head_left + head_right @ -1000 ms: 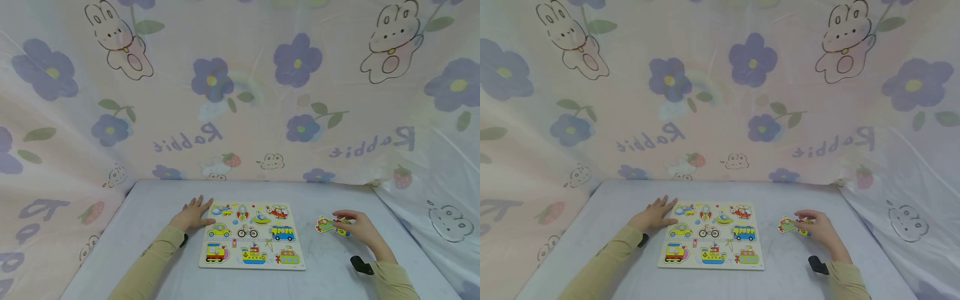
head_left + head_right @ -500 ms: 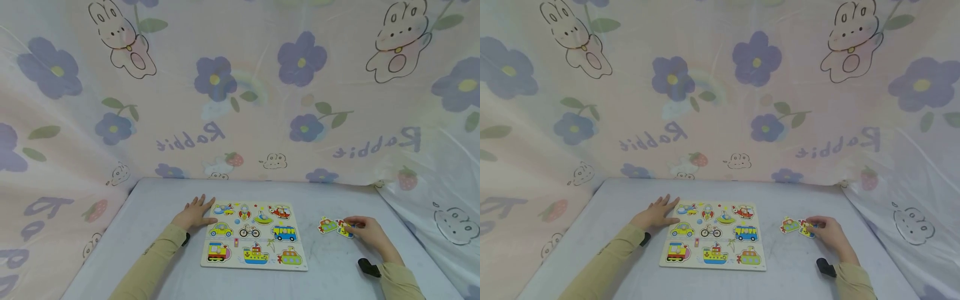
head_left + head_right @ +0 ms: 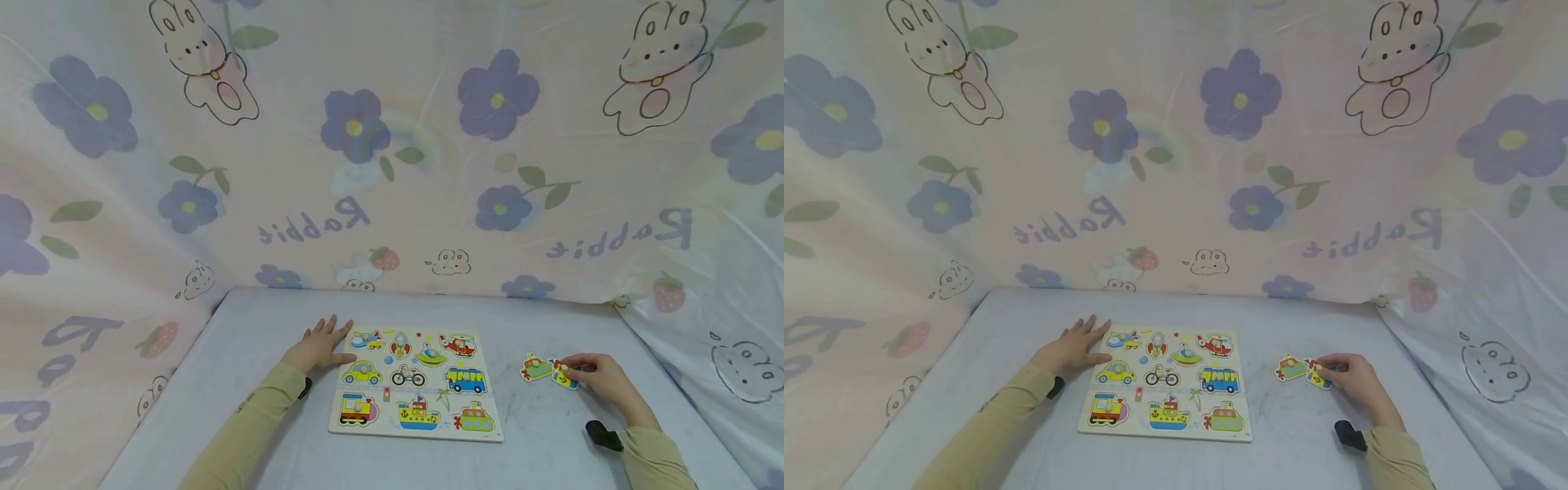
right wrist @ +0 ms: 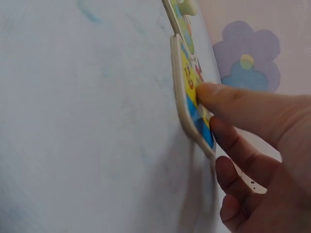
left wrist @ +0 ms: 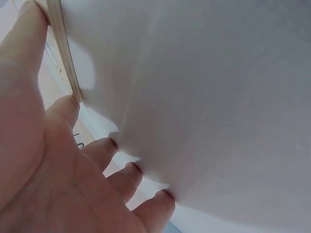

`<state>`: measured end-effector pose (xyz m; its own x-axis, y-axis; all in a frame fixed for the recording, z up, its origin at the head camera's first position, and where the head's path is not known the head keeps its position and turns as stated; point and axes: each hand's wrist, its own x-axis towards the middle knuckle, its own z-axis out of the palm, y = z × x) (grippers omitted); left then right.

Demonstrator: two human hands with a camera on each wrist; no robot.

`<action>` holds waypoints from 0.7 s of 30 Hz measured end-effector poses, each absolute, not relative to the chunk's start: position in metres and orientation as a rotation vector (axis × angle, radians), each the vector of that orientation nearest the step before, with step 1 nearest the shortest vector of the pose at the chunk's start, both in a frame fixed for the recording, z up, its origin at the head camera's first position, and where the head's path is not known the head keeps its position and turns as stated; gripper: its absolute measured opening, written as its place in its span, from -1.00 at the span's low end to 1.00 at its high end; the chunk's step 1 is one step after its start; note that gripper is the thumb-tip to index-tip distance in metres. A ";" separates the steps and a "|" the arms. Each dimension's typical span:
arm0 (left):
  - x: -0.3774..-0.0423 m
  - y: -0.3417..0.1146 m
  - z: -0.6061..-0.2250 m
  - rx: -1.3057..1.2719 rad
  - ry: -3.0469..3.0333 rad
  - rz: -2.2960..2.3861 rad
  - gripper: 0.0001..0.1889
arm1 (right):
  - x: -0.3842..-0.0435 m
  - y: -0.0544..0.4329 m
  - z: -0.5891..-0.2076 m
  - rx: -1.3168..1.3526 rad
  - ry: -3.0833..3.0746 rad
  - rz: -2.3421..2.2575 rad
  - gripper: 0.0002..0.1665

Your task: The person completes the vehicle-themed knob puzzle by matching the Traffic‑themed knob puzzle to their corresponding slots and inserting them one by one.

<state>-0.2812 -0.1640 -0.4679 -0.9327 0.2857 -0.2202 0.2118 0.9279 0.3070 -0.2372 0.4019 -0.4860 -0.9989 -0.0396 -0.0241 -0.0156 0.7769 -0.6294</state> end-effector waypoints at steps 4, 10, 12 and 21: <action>-0.281 -0.163 -0.466 0.373 2.823 0.425 -0.10 | -0.237 0.402 -0.486 -0.047 2.938 -1.014 -0.63; -0.281 -0.162 -0.467 0.365 2.819 0.425 -0.10 | -0.236 0.402 -0.484 -0.050 2.970 -0.964 -0.66; -0.282 -0.162 -0.467 0.361 2.819 0.419 -0.10 | -0.234 0.403 -0.483 -0.031 2.969 -0.950 -0.66; -0.284 -0.163 -0.470 0.365 2.834 0.402 -0.10 | -0.230 0.402 -0.475 -0.006 2.968 -0.967 -0.56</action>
<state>-0.2842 -0.1633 -0.4699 -0.9358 0.2800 -0.2142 0.2095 0.9303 0.3010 -0.2296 0.4020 -0.4747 -0.9998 -0.0100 -0.0178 0.0024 0.8083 -0.5888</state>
